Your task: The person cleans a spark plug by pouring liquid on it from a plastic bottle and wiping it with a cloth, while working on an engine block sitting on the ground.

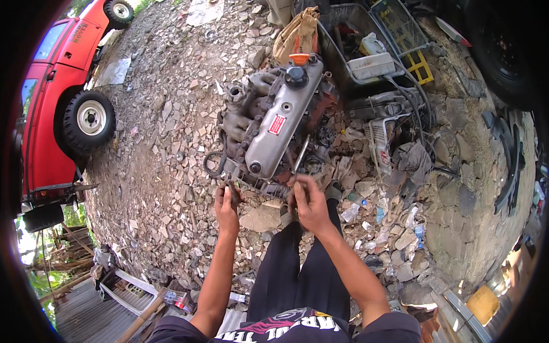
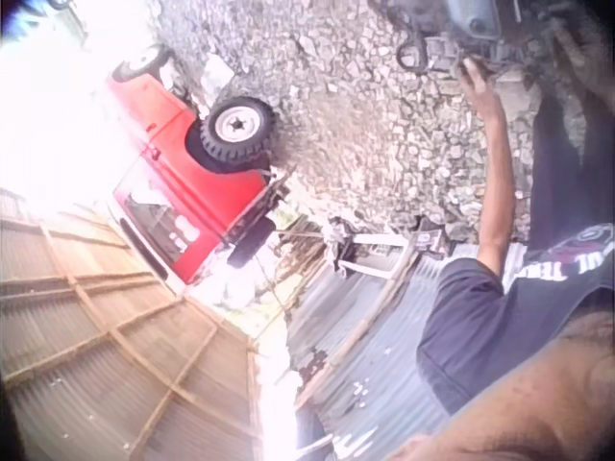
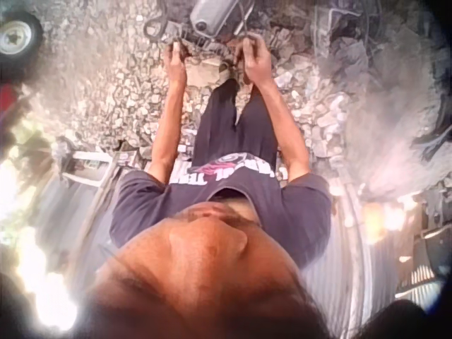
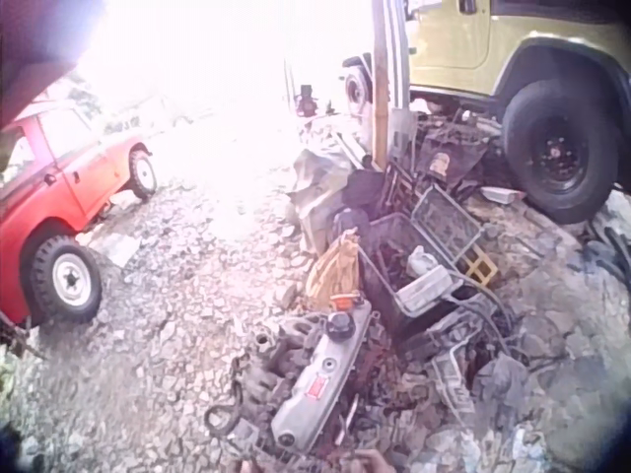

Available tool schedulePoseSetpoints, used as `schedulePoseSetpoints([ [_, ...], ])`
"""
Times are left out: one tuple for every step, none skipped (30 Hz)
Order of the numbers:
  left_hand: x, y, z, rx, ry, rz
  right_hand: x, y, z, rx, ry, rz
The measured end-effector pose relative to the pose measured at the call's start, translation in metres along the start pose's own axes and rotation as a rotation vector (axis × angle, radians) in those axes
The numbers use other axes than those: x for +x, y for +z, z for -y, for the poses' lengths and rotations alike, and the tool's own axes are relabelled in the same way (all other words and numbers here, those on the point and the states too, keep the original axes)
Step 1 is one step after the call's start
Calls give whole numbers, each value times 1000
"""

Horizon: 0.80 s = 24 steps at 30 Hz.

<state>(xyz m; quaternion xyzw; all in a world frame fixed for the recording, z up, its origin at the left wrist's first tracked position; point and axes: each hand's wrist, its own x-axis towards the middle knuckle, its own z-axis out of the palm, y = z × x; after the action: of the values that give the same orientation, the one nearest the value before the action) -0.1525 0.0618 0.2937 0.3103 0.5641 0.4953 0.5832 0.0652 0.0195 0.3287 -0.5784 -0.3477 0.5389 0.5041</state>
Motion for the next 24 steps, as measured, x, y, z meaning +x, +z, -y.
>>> schedulePoseSetpoints([
  [-1, -4, -4, -11, -22, 30, 5, 11, 20, 60, 1, 4],
  [-1, -2, -3, -43, -32, 42, 11, 16, 33, 115, -15, 7],
  [-3, -3, 0, -75, -41, 52, 6, 21, -16, 63, -23, 16],
  [-3, -3, 5, -107, -54, 59, -2, 24, -50, 67, 74, 111],
  [-6, -2, 6, -110, -69, 71, -10, 32, -81, -55, 7, 42],
  [-11, -6, 11, -100, -95, 31, -17, 42, -101, -168, -65, -17],
  [-12, -10, 17, -92, -107, -13, -23, 49, -108, -173, 72, -52],
  [-20, -15, 22, -76, -130, -63, -22, 54, -109, -134, 134, -87],
  [-18, -18, 32, -61, -120, -54, -13, 53, -109, -127, 143, -109],
  [-22, -25, 40, -80, -127, -96, 3, 60, -73, -88, 182, -60],
  [-26, -28, 44, -109, -144, -101, 20, 63, -32, -57, 216, -24],
  [-30, -28, 47, -145, -168, -97, 30, 61, 3, 0, 264, 54],
  [-37, -23, 51, -174, -200, -115, 34, 55, -8, -11, 117, 59],
  [-41, -26, 53, -200, -211, -142, 16, 59, -17, 10, 163, 85],
  [-41, -26, 54, -230, -223, -162, -3, 62, -25, 26, 209, 106],
  [-43, -29, 51, -245, -218, -177, -27, 68, -11, 111, 439, 109],
  [-47, -29, 48, -256, -223, -183, -36, 66, -18, 41, 412, 149],
  [-50, -28, 46, -266, -229, -189, -34, 60, -23, -51, 381, 112],
  [-49, -33, 50, -257, -207, -193, -26, 66, -17, -134, 350, 88],
  [-48, -38, 54, -229, -197, -193, -14, 69, -13, -218, 319, 59],
  [-43, -39, 56, -202, -190, -183, 12, 60, -33, -437, 19, 47],
  [-40, -45, 58, -172, -182, -189, 35, 63, -17, -614, -70, 114],
  [-37, -46, 59, -174, -187, -216, 61, 63, -15, -677, -241, 147],
  [-32, -46, 58, -168, -176, -217, 86, 60, -11, -810, -266, 202],
])
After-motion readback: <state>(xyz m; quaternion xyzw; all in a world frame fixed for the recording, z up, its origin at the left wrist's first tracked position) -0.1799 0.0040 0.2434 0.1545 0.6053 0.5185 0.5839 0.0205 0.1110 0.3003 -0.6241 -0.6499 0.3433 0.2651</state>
